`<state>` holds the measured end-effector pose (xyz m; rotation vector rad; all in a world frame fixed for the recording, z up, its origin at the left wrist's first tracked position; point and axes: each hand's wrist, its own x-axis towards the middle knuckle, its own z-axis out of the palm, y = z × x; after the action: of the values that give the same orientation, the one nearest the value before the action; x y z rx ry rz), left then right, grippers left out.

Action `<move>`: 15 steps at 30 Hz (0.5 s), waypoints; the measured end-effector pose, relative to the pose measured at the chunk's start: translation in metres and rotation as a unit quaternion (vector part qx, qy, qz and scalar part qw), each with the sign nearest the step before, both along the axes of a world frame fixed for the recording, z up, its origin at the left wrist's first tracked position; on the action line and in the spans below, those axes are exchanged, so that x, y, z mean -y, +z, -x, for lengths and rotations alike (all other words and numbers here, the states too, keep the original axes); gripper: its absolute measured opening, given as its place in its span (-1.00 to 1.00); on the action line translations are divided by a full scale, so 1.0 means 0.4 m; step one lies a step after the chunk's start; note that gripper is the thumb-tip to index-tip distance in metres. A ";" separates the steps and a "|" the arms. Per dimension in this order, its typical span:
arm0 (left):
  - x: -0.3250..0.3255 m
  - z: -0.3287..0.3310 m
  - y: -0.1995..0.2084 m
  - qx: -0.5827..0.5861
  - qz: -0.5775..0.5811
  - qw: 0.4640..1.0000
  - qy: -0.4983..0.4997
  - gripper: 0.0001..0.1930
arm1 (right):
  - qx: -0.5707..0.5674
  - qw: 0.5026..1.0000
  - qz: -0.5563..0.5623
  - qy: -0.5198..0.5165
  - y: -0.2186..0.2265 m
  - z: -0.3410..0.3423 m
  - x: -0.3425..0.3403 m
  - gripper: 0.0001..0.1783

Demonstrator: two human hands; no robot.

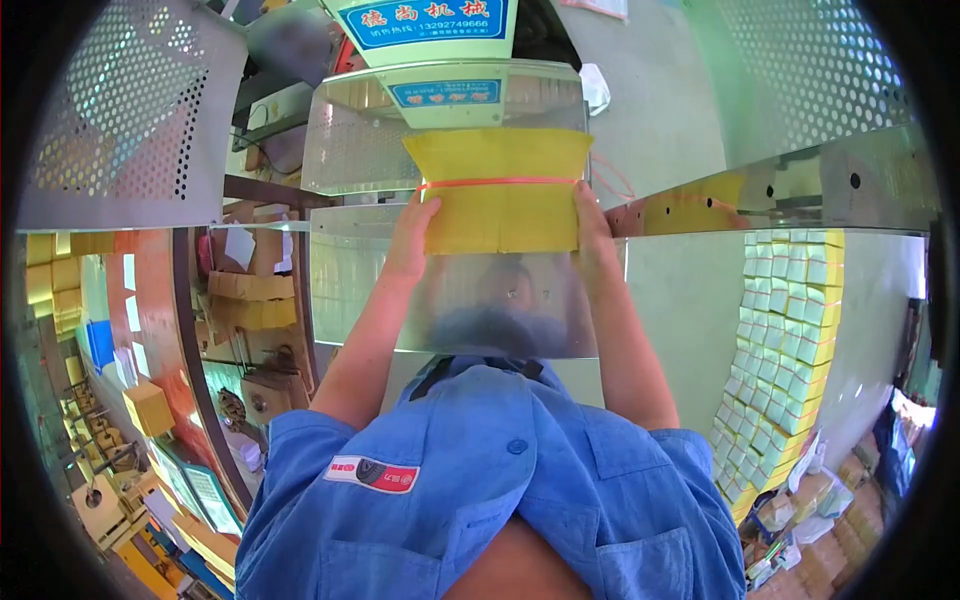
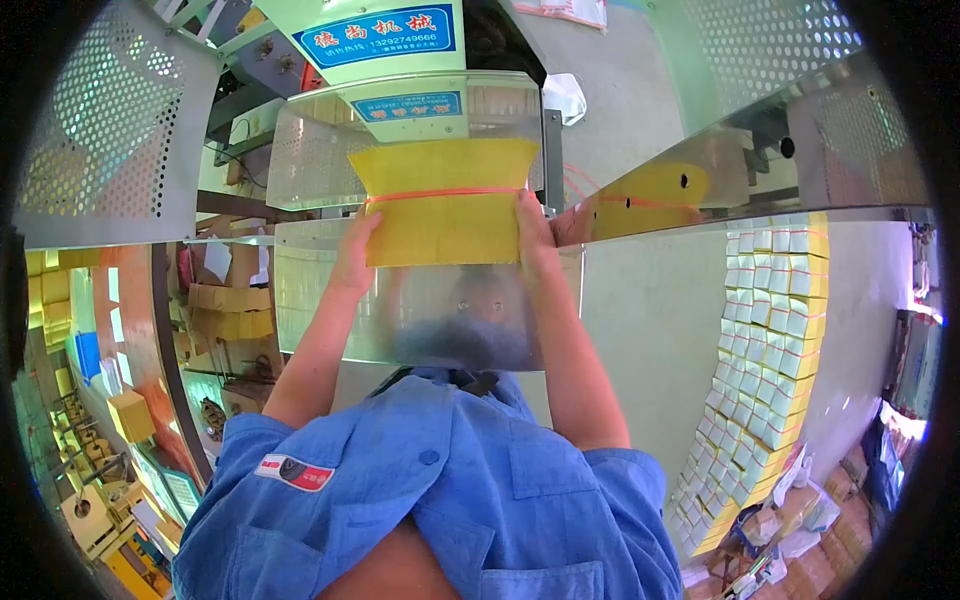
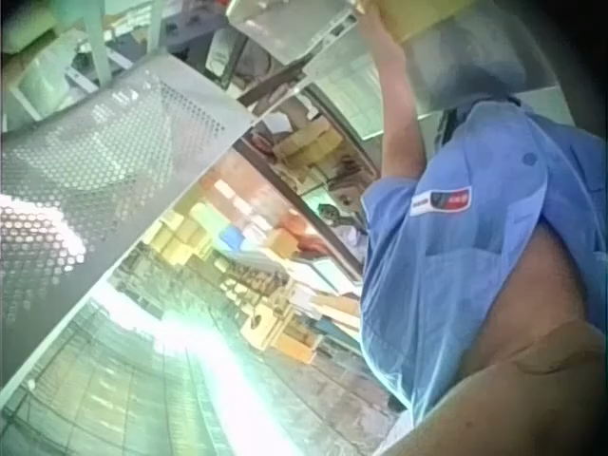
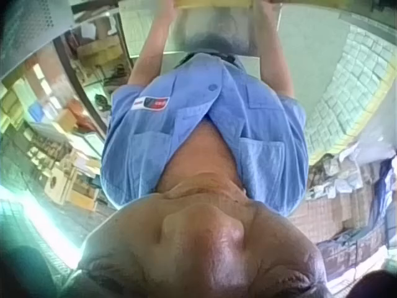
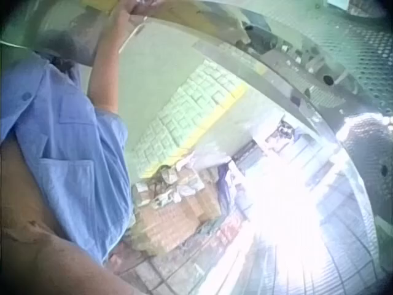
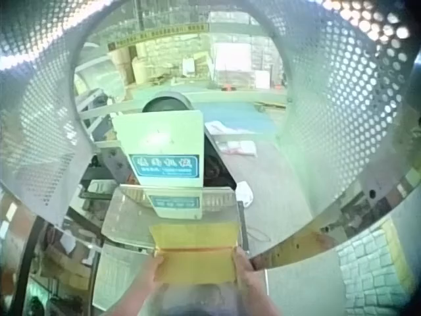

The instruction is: The recorder weighs stacks of yellow paper on a scale and organizes them on a table.

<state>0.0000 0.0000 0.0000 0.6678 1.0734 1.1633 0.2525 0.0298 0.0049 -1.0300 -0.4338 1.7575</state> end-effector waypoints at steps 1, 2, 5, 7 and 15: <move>-0.003 0.004 -0.008 0.007 0.003 1.000 0.008 -0.45 | 0.029 0.999 0.006 -0.022 0.019 0.011 0.002 -0.41; -0.005 0.009 -0.015 0.015 0.006 1.000 0.016 -0.48 | 0.059 0.997 0.013 -0.044 0.023 0.018 0.000 -0.45; 0.008 -0.029 0.002 0.012 0.019 1.000 -0.004 -0.49 | 0.031 0.997 0.018 -0.071 -0.050 -0.019 0.005 -0.52; -0.008 -0.007 -0.009 0.008 0.011 1.000 0.005 -0.50 | 0.074 0.994 0.009 -0.075 0.036 0.024 -0.007 -0.53; 0.000 -0.018 0.032 -0.026 0.030 0.999 0.016 -0.51 | 0.081 0.992 -0.051 -0.082 -0.049 0.008 0.002 -0.55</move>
<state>0.0072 0.0001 0.0128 0.6400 1.1623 1.1423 0.2491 0.0291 -0.0147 -1.1074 -0.5188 1.4979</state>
